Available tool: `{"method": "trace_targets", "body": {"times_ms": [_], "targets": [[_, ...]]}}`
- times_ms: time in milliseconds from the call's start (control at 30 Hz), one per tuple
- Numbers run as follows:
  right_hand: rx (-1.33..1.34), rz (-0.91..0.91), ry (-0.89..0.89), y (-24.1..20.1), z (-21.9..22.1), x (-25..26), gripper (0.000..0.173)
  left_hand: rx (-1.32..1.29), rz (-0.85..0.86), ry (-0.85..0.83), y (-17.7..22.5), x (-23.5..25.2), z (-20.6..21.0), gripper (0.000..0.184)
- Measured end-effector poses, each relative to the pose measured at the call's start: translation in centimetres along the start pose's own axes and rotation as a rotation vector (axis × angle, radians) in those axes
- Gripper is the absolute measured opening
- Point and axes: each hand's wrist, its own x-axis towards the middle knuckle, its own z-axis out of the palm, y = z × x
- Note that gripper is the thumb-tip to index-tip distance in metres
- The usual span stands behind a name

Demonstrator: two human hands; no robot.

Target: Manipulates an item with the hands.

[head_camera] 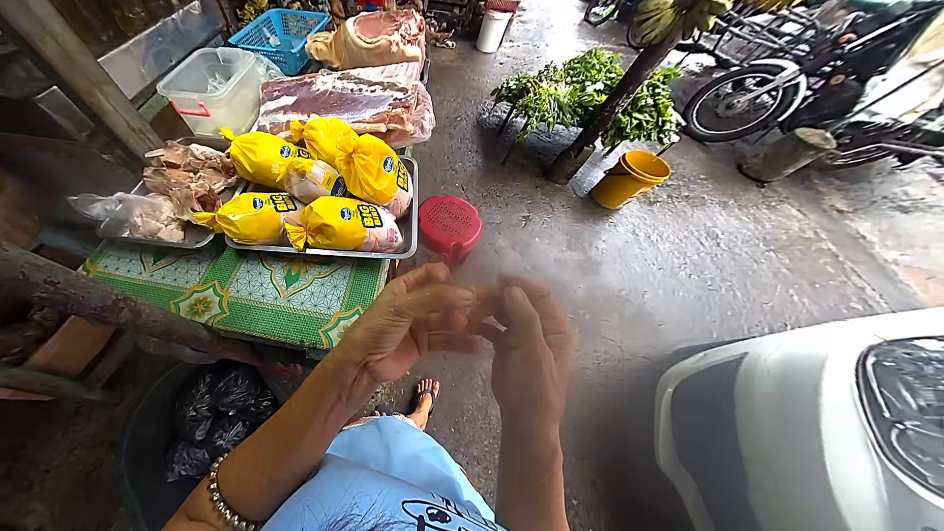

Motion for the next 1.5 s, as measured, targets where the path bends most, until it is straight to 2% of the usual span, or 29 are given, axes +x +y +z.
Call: {"method": "trace_targets", "body": {"times_ms": [100,200,300,367,433,500,600,700,900,1200,1333,1500], "targets": [[-0.015,-0.088,-0.018,0.3,-0.2,-0.1,0.023,-0.032,-0.012,-0.020,-0.1,0.1,-0.2,0.019],[-0.004,-0.163,-0.044,0.6,-0.6,-0.1,0.037,-0.068,-0.011,-0.082,-0.3,0.2,-0.9,0.014],[-0.026,-0.135,-0.048,0.3,-0.3,-0.3,0.042,-0.166,-0.041,-0.134,-0.2,0.4,-1.3,0.024],[-0.111,-0.147,-0.032,0.0,0.3,-0.5,0.030,-0.212,-0.058,-0.179,-0.1,0.4,-1.6,0.037],[-0.241,-0.226,-0.024,-0.1,0.9,-0.7,0.007,-0.198,-0.051,-0.190,-0.2,0.3,-1.6,0.042],[-0.393,-0.348,-0.052,-0.1,1.3,-0.9,0.016,-0.129,-0.005,-0.159,-0.3,0.1,-1.6,0.033],[-0.529,-0.483,-0.054,-0.3,1.8,-1.0,0.017,-0.008,0.101,-0.075,-0.6,-0.3,-1.2,0.013],[-0.560,-0.522,-0.054,-0.3,1.7,-1.0,0.015,0.057,0.187,0.040,-0.8,-0.5,-0.4,0.025],[-0.607,-0.545,-0.051,-0.3,1.6,-1.1,0.015,0.204,0.354,0.138,-1.2,-0.4,0.3,0.023],[-0.592,-0.523,-0.017,-0.2,1.1,-0.8,0.013,0.269,0.417,0.203,-1.9,0.2,1.1,0.023],[-0.652,-0.539,-0.018,-0.4,0.6,-0.6,0.013,0.438,0.463,0.225,-2.1,0.3,1.3,0.026],[-0.689,-0.533,-0.012,-0.5,-0.1,-0.5,0.012,0.915,0.643,0.229,-2.6,0.4,1.4,0.016]]}}
